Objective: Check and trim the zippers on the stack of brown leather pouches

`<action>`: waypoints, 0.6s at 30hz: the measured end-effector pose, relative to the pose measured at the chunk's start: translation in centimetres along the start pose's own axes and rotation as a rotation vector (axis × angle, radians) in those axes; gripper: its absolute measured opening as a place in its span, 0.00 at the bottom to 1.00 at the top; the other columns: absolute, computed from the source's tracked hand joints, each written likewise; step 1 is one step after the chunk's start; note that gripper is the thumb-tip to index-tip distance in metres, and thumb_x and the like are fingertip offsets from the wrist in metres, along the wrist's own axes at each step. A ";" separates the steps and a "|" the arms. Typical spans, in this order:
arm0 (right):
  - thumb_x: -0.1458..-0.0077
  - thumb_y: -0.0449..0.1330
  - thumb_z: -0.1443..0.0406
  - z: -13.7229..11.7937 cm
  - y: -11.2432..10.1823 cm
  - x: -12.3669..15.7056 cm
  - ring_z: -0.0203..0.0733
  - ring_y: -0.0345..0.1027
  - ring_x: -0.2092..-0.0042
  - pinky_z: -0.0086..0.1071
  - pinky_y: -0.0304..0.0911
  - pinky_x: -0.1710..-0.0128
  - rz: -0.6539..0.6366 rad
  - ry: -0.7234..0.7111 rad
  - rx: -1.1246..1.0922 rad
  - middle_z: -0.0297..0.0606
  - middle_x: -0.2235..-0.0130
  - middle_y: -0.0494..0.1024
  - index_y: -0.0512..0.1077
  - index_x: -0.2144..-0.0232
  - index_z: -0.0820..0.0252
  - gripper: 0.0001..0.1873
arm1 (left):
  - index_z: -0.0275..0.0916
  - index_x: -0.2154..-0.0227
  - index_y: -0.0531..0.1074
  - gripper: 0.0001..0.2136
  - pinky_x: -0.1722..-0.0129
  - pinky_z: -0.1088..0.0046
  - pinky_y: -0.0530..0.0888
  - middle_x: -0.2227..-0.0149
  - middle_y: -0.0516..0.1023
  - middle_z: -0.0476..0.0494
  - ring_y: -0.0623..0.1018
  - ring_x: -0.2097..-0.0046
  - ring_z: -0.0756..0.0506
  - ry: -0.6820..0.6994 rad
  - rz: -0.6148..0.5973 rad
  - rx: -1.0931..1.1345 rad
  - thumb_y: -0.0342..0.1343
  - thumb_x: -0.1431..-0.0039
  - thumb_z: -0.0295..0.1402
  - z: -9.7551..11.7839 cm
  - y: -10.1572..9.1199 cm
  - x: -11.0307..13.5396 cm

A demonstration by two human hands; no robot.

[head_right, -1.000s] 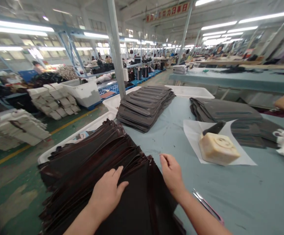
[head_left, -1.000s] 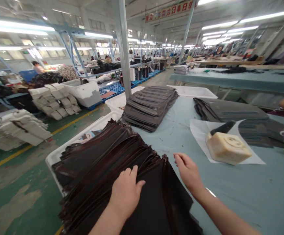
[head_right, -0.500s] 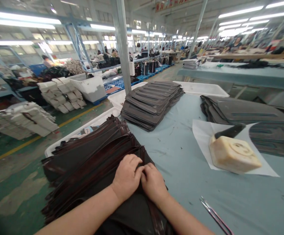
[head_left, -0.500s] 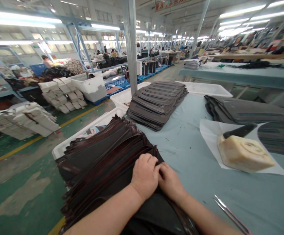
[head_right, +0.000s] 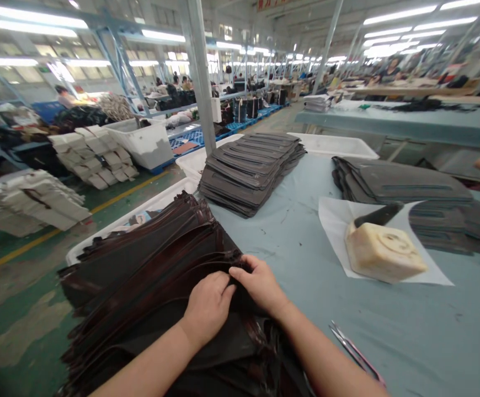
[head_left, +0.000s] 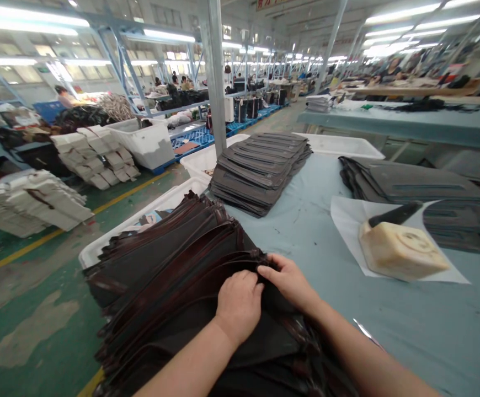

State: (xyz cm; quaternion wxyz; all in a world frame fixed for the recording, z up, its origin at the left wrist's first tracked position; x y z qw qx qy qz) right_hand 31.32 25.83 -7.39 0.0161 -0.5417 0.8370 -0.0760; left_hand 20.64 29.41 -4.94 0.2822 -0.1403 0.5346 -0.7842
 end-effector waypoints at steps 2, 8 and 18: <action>0.55 0.57 0.61 -0.5 0.0 0.5 0.34 0.60 0.72 0.28 0.57 0.70 -0.052 0.054 -0.077 0.31 0.75 0.68 0.67 0.76 0.63 0.09 | 0.39 0.69 0.67 0.08 0.64 0.70 0.67 0.68 0.72 0.47 0.70 0.65 0.46 0.014 -0.008 0.014 0.43 0.43 0.30 0.4 0.2 0.5; 0.55 0.59 0.58 1.3 -0.4 3.0 0.32 0.57 0.74 0.27 0.55 0.73 0.007 0.180 -0.226 0.30 0.78 0.67 0.66 0.78 0.63 0.13 | 0.39 0.71 0.68 0.08 0.65 0.67 0.68 0.70 0.72 0.45 0.70 0.65 0.44 0.080 -0.036 0.001 0.44 0.45 0.27 1.5 0.9 2.0; 0.56 0.60 0.56 2.2 0.6 5.2 0.38 0.64 0.70 0.32 0.60 0.66 -0.030 0.224 -0.548 0.35 0.71 0.74 0.70 0.70 0.63 0.15 | 0.39 0.72 0.69 0.05 0.59 0.61 0.64 0.67 0.71 0.43 0.68 0.60 0.43 0.051 0.354 0.078 0.48 0.46 0.29 1.7 -3.5 2.4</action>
Point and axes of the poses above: each hand's wrist, its own x-axis away from the middle knuckle, its own y-axis out of the palm, z = x × y, the point moved 6 cm from there along -x, towards the middle knuckle
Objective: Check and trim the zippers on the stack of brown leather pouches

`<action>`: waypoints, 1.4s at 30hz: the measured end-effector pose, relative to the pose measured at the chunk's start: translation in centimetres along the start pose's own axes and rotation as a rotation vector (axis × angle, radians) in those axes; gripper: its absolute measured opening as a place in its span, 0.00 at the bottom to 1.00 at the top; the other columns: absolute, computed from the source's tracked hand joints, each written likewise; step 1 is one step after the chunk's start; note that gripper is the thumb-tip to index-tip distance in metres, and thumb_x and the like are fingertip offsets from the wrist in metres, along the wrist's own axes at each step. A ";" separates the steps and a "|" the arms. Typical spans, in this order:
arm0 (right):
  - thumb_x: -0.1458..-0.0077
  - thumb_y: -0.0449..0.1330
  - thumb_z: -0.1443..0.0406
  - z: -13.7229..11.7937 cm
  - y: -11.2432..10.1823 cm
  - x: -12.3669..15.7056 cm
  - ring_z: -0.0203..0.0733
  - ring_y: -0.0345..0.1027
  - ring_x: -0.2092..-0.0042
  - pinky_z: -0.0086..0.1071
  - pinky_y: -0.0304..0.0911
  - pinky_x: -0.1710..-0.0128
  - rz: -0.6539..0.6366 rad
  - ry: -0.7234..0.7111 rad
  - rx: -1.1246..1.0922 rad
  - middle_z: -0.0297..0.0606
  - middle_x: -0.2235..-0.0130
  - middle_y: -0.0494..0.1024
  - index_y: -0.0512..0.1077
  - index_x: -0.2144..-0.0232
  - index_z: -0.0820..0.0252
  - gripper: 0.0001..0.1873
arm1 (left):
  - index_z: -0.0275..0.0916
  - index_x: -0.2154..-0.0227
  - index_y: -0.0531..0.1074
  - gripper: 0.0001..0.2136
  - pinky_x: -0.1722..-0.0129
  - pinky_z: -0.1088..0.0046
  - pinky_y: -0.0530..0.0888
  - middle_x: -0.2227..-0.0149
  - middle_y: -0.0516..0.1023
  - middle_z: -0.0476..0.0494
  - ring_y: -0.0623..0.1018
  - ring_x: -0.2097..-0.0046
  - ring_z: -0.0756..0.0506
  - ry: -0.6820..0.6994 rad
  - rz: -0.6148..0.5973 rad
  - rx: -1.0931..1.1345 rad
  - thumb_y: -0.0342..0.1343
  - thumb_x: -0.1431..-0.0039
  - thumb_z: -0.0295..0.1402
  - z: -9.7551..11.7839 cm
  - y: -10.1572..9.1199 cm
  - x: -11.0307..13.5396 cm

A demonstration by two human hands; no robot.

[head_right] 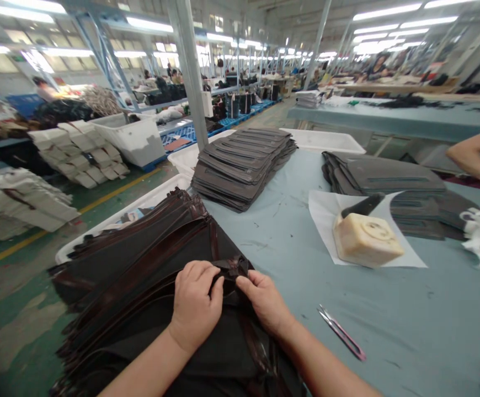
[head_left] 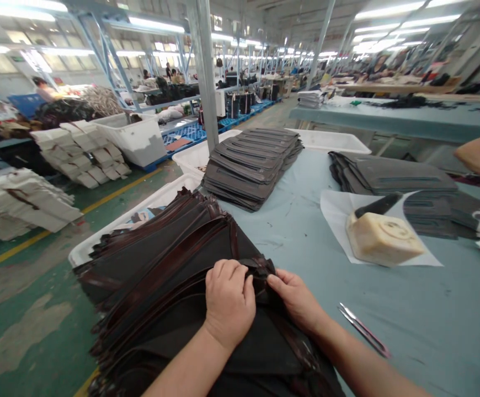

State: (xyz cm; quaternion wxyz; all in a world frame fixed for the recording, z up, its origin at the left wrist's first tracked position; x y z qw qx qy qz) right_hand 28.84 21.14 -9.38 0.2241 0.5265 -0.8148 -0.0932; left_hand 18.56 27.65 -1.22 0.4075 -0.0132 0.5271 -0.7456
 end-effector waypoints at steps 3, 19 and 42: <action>0.56 0.61 0.57 0.0 0.0 0.3 0.39 0.65 0.67 0.32 0.60 0.65 -0.020 -0.026 -0.017 0.36 0.68 0.74 0.70 0.68 0.62 0.16 | 0.39 0.71 0.70 0.08 0.60 0.61 0.64 0.68 0.72 0.44 0.68 0.61 0.43 0.038 -0.090 -0.076 0.46 0.45 0.30 0.1 0.7 -0.5; 0.54 0.60 0.57 0.4 -1.0 1.3 0.37 0.62 0.67 0.30 0.57 0.64 0.037 -0.080 0.135 0.33 0.72 0.70 0.68 0.71 0.63 0.14 | 0.41 0.65 0.70 0.09 0.60 0.63 0.64 0.65 0.72 0.45 0.69 0.60 0.45 0.132 -0.262 -0.036 0.45 0.43 0.28 1.3 2.1 0.4; 0.59 0.61 0.54 -0.3 -1.1 2.4 0.32 0.57 0.76 0.28 0.55 0.73 0.103 0.161 0.139 0.32 0.79 0.69 0.69 0.79 0.65 0.18 | 0.39 0.70 0.69 0.03 0.57 0.61 0.61 0.65 0.71 0.44 0.67 0.58 0.42 0.153 -0.117 -0.139 0.51 0.49 0.29 2.0 2.4 2.0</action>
Point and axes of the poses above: each hand's wrist, its own x-axis away from the middle knuckle, its own y-axis out of the palm, z = x × y, the point moved 6 cm from there along -x, towards the middle knuckle
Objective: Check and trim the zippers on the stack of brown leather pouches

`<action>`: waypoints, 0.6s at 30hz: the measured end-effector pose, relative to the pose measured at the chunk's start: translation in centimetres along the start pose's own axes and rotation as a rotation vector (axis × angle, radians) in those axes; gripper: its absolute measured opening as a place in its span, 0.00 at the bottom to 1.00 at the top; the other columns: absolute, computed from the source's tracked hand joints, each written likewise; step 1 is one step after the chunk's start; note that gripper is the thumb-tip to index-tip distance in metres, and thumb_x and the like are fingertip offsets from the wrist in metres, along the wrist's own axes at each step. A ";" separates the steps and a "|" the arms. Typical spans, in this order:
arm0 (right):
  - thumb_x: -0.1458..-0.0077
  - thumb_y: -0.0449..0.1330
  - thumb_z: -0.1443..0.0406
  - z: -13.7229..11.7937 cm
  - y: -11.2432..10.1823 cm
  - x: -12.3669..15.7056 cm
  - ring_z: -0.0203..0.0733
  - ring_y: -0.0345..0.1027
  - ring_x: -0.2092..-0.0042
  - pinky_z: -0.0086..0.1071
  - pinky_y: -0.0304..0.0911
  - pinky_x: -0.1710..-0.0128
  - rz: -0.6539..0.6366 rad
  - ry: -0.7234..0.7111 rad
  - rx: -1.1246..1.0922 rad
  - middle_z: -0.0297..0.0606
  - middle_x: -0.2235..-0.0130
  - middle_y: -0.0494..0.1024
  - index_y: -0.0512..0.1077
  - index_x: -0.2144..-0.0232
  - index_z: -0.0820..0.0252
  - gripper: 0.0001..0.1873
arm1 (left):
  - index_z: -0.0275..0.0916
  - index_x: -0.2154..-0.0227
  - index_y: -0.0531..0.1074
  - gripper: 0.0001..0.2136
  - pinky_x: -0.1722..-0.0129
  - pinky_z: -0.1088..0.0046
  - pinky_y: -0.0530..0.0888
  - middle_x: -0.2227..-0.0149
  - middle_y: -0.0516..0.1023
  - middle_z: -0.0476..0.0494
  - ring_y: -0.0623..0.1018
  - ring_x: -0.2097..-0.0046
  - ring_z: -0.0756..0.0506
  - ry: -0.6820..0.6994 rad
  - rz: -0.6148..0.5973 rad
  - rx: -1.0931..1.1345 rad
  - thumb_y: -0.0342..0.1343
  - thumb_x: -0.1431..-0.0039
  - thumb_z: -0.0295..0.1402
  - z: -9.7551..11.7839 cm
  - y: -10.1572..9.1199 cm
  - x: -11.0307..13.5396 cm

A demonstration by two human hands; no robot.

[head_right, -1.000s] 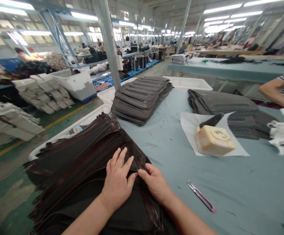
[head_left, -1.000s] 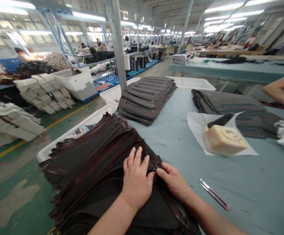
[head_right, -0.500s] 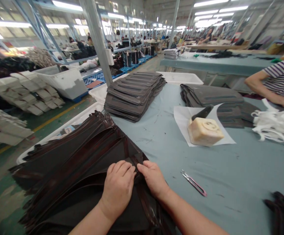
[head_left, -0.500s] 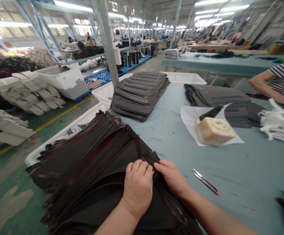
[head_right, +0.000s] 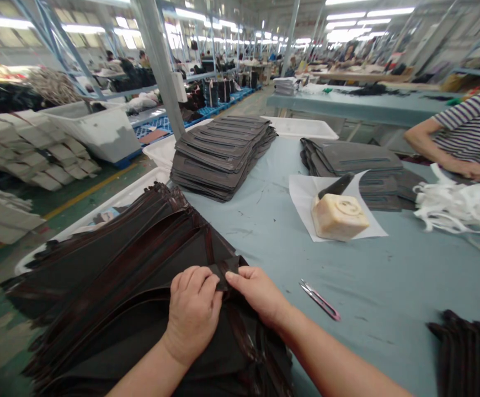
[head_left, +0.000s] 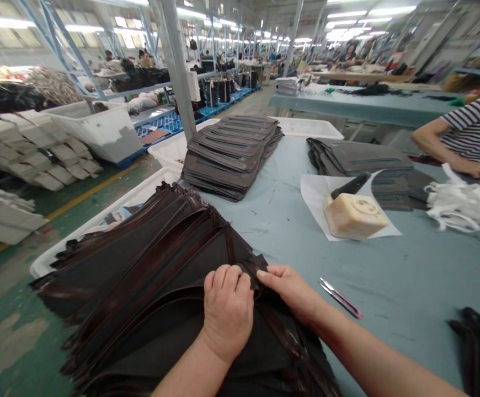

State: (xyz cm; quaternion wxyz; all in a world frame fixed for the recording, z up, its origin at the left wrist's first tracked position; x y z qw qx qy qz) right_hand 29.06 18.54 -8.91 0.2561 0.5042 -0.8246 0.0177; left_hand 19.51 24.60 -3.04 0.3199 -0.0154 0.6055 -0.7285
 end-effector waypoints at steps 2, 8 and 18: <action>0.59 0.61 0.56 -0.1 0.0 0.6 0.32 0.58 0.76 0.27 0.55 0.74 -0.031 0.028 0.078 0.31 0.78 0.70 0.70 0.76 0.65 0.15 | 0.39 0.72 0.68 0.03 0.59 0.62 0.61 0.66 0.71 0.44 0.67 0.59 0.42 0.008 -0.030 0.001 0.52 0.51 0.26 -0.1 0.1 -0.2; 0.55 0.57 0.64 -0.8 -0.3 1.4 0.34 0.60 0.71 0.28 0.57 0.69 -0.136 -0.064 0.276 0.30 0.74 0.70 0.71 0.74 0.63 0.07 | 0.39 0.75 0.67 0.04 0.61 0.63 0.60 0.70 0.70 0.46 0.67 0.63 0.43 0.002 -0.070 -0.033 0.50 0.51 0.25 -0.2 0.4 -0.8; 0.56 0.55 0.68 -1.2 -0.1 0.6 0.36 0.59 0.70 0.28 0.57 0.68 -0.142 -0.136 0.330 0.30 0.74 0.69 0.68 0.74 0.61 0.03 | 0.39 0.77 0.66 0.04 0.63 0.63 0.62 0.72 0.69 0.45 0.67 0.65 0.43 -0.001 -0.067 -0.032 0.49 0.51 0.25 -0.1 0.4 -0.8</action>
Point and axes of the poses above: each hand's wrist, its own x-axis away from the middle knuckle, its own y-axis out of the palm, z = x × y, the point moved 6 cm from there along -x, towards the middle knuckle
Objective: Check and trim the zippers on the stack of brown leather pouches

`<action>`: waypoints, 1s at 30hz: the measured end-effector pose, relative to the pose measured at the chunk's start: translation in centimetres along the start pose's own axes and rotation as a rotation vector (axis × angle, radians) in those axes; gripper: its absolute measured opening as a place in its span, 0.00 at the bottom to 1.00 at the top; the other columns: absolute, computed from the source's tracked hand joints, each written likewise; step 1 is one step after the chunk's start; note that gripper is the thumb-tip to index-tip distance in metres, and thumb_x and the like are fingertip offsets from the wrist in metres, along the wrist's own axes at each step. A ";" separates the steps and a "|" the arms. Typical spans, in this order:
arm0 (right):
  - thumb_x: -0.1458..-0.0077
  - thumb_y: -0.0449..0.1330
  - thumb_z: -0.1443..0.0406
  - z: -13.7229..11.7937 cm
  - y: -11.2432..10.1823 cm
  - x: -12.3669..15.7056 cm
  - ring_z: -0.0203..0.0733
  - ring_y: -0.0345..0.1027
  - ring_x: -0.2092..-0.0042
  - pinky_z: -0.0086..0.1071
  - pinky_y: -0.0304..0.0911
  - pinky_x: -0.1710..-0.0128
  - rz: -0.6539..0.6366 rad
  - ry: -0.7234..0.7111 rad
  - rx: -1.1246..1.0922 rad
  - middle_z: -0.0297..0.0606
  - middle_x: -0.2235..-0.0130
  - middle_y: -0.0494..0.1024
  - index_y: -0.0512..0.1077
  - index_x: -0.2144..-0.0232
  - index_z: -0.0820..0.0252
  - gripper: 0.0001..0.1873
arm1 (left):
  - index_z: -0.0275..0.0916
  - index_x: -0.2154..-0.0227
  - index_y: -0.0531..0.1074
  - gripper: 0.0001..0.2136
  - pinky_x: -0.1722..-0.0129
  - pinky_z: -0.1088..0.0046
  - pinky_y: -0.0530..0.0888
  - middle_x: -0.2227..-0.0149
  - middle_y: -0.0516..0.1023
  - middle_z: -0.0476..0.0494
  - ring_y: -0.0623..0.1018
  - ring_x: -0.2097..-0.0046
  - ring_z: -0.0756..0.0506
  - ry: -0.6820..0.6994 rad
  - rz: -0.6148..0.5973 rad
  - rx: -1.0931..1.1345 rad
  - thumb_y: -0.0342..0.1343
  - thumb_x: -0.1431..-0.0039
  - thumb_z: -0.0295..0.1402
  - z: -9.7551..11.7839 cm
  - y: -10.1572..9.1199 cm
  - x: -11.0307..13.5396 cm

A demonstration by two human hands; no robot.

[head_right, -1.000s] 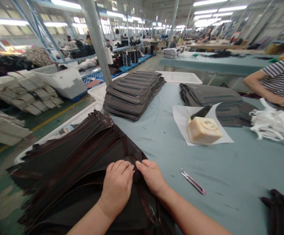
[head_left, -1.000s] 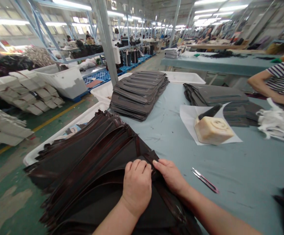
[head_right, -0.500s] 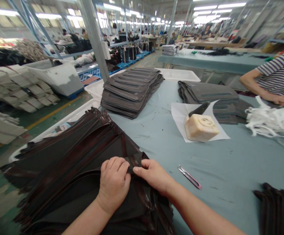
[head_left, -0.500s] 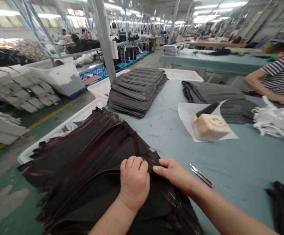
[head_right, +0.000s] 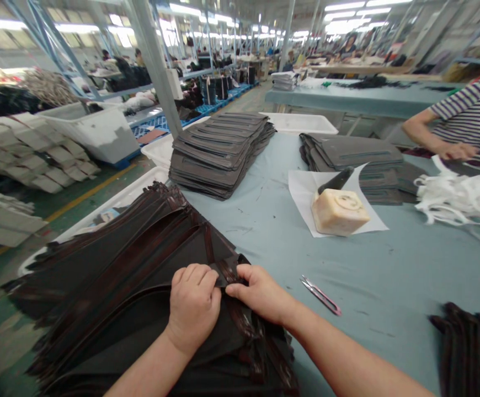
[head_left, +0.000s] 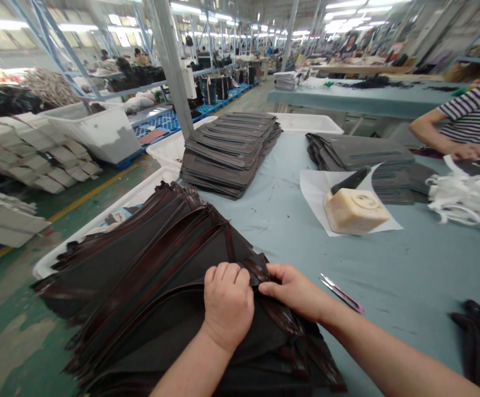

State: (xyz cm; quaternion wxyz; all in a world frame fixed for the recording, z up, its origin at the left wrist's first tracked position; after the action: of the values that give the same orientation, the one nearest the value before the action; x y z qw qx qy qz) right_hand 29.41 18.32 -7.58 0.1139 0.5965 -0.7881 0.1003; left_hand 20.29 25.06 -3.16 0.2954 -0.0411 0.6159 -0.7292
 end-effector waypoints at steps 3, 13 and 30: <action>0.57 0.55 0.68 -0.2 -0.3 -0.6 0.35 0.58 0.72 0.27 0.56 0.70 0.034 -0.038 0.114 0.30 0.76 0.68 0.68 0.78 0.60 0.02 | 0.39 0.76 0.67 0.04 0.63 0.64 0.63 0.72 0.69 0.45 0.67 0.65 0.44 0.000 -0.021 0.040 0.49 0.51 0.24 -0.1 -0.4 -0.1; 0.55 0.56 0.63 -0.9 -1.6 -3.0 0.37 0.59 0.73 0.28 0.55 0.72 0.126 -0.159 0.233 0.32 0.78 0.70 0.69 0.80 0.59 0.08 | 0.36 0.63 0.68 0.12 0.51 0.65 0.63 0.57 0.68 0.39 0.67 0.53 0.43 -0.203 -0.145 0.149 0.52 0.53 0.27 -7.2 -0.8 -4.6; 0.56 0.58 0.58 -2.8 -3.9 -9.1 0.33 0.60 0.73 0.29 0.57 0.70 0.011 -0.027 0.087 0.33 0.77 0.68 0.68 0.77 0.64 0.13 | 0.39 0.57 0.66 0.18 0.55 0.72 0.66 0.56 0.73 0.44 0.71 0.55 0.44 -0.140 -0.497 0.444 0.51 0.55 0.28 -5.8 2.2 -3.0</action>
State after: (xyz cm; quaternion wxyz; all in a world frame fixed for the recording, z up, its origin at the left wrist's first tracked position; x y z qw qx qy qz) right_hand 35.72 26.46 -7.58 0.0768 0.5977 -0.7879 0.1271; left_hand 21.10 31.39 -5.64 0.1519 -0.1748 0.3915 -0.8906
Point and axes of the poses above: each hand's wrist, its own x-axis away from the middle knuckle, its own y-axis out of the palm, z = x × y, the point moved 6 cm from there along -x, towards the middle knuckle
